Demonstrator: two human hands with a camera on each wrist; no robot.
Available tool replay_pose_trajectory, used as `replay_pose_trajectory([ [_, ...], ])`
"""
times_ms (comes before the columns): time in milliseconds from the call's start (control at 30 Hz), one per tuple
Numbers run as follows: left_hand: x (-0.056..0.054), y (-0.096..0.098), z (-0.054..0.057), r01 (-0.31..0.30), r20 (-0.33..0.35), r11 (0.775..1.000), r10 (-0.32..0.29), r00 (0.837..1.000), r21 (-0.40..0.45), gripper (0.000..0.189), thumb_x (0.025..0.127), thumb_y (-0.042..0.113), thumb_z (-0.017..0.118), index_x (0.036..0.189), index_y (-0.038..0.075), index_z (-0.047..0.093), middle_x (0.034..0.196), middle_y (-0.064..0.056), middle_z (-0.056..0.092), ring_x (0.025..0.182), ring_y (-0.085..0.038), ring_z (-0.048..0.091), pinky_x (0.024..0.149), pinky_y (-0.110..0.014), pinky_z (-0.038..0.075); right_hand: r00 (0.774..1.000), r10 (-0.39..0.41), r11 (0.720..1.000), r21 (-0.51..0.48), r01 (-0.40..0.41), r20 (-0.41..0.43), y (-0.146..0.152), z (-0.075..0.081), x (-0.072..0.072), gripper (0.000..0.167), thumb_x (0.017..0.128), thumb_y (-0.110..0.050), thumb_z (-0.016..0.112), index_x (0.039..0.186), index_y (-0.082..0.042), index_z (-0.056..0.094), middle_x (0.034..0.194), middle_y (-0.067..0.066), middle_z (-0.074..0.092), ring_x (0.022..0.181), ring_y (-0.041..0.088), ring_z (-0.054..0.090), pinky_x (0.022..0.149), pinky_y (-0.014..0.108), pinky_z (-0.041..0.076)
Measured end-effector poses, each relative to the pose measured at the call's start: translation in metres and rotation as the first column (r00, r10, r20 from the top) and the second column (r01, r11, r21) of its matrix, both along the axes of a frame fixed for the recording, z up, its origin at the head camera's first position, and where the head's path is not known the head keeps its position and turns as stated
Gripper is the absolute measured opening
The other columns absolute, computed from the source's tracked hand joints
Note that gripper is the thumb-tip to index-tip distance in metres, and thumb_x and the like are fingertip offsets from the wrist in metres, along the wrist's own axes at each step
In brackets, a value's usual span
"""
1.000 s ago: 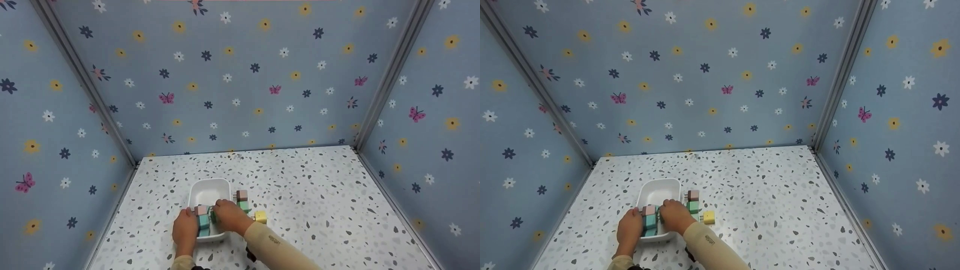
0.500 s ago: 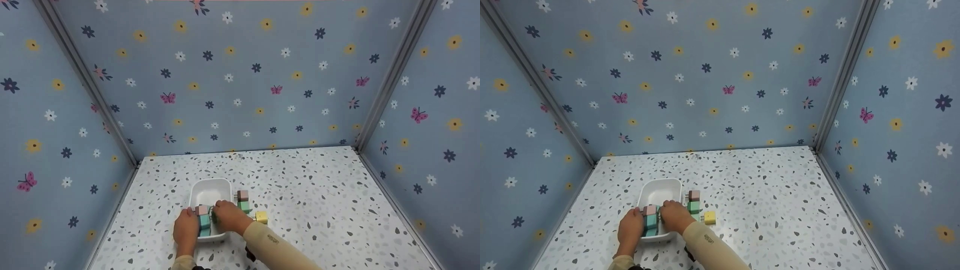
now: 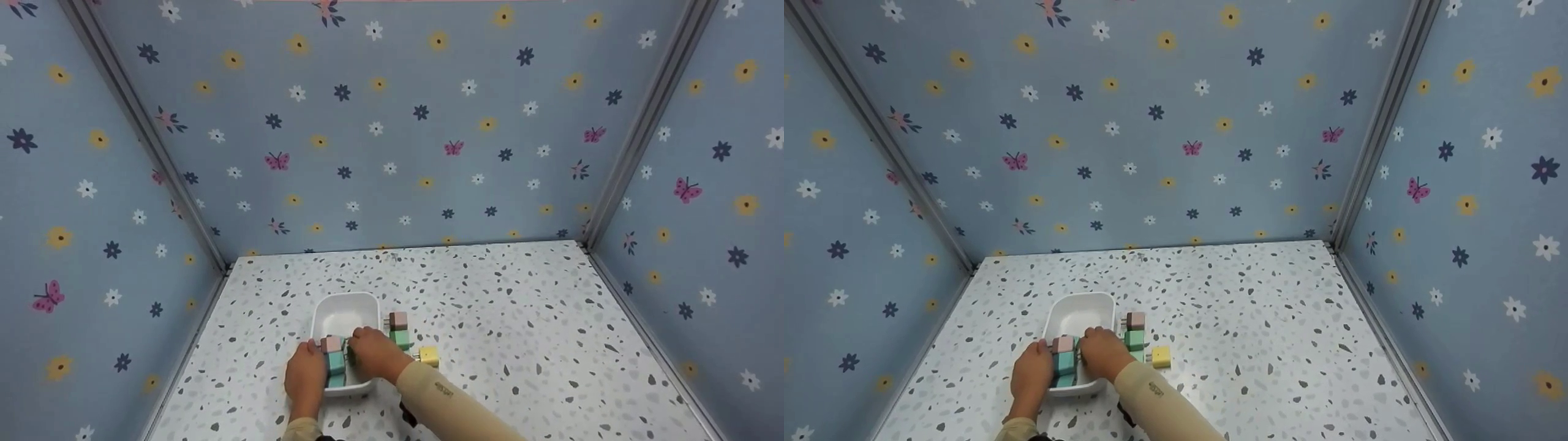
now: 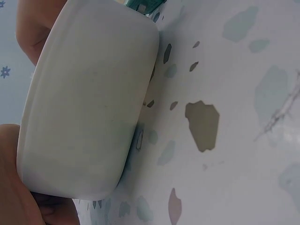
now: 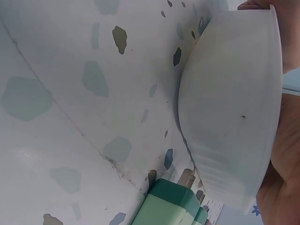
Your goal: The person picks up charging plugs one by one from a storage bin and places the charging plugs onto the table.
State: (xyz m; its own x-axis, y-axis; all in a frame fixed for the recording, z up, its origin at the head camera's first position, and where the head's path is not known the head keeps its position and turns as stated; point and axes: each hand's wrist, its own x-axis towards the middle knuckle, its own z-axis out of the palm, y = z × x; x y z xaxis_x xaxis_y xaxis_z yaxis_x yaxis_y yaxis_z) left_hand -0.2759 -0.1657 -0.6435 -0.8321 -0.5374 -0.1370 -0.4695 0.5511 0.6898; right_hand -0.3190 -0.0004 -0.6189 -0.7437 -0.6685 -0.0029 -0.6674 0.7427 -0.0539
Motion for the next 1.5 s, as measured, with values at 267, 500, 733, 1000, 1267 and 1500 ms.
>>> replay_pose_trajectory([
  [267,0.0037,0.0,0.0026,0.016,-0.053,1.0,-0.016,0.998,-0.002,0.052,0.112,0.039,0.031,0.126,0.0,0.063,0.125,-0.024,0.069,0.112,-0.044,0.066,0.086,-0.055,0.05,1.0,0.007,1.0,0.012,-0.007,-0.009,-0.0018,0.0016,-0.0021,0.031,0.088,-0.022,0.081,0.117,-0.015,0.071,0.108,-0.002,0.065,0.095,0.013,0.06,0.091,0.029,0.052],
  [500,0.0034,-0.0003,0.0022,0.021,-0.037,1.0,-0.021,0.999,0.002,0.054,0.112,0.04,0.03,0.13,-0.001,0.062,0.127,-0.025,0.067,0.112,-0.044,0.066,0.088,-0.055,0.05,1.0,-0.01,0.999,0.032,0.01,0.016,-0.0033,0.0036,-0.0017,0.033,0.089,-0.021,0.08,0.12,-0.015,0.071,0.111,-0.001,0.065,0.098,0.014,0.061,0.092,0.029,0.052],
  [733,0.0025,0.0,0.0034,0.018,-0.029,1.0,-0.018,0.999,0.0,0.055,0.112,0.04,0.029,0.132,-0.001,0.061,0.127,-0.025,0.067,0.113,-0.044,0.066,0.087,-0.055,0.05,1.0,-0.019,0.999,0.044,0.018,0.014,-0.0043,0.0043,-0.0014,0.034,0.089,-0.021,0.081,0.12,-0.015,0.071,0.11,-0.001,0.066,0.098,0.014,0.062,0.092,0.029,0.052],
  [1000,0.0006,0.0001,0.0039,0.016,-0.034,1.0,-0.016,0.999,0.0,0.055,0.112,0.04,0.03,0.133,0.0,0.06,0.13,-0.024,0.066,0.117,-0.044,0.064,0.091,-0.056,0.049,1.0,-0.021,0.999,0.046,0.021,0.012,-0.0045,0.0053,-0.0022,0.038,0.087,-0.022,0.083,0.121,-0.014,0.07,0.108,0.0,0.067,0.098,0.015,0.063,0.093,0.029,0.052],
  [1267,0.0029,0.0016,0.0041,0.018,-0.046,1.0,-0.017,0.999,0.011,0.053,0.112,0.038,0.031,0.131,0.0,0.061,0.129,-0.024,0.067,0.118,-0.044,0.063,0.092,-0.056,0.049,0.998,0.007,0.999,0.054,-0.004,-0.055,-0.0054,0.0034,-0.0023,0.021,0.096,-0.019,0.073,0.116,-0.012,0.072,0.102,0.002,0.068,0.092,0.016,0.066,0.084,0.03,0.055],
  [1500,0.0032,0.0016,0.0027,0.002,-0.017,1.0,-0.002,1.0,0.024,0.054,0.112,0.04,0.03,0.134,0.002,0.06,0.132,-0.023,0.065,0.119,-0.044,0.063,0.093,-0.056,0.048,0.999,-0.007,0.999,0.036,0.009,-0.041,-0.0046,0.002,-0.001,0.023,0.095,-0.018,0.074,0.117,-0.012,0.072,0.104,0.002,0.069,0.093,0.015,0.066,0.087,0.03,0.054],
])
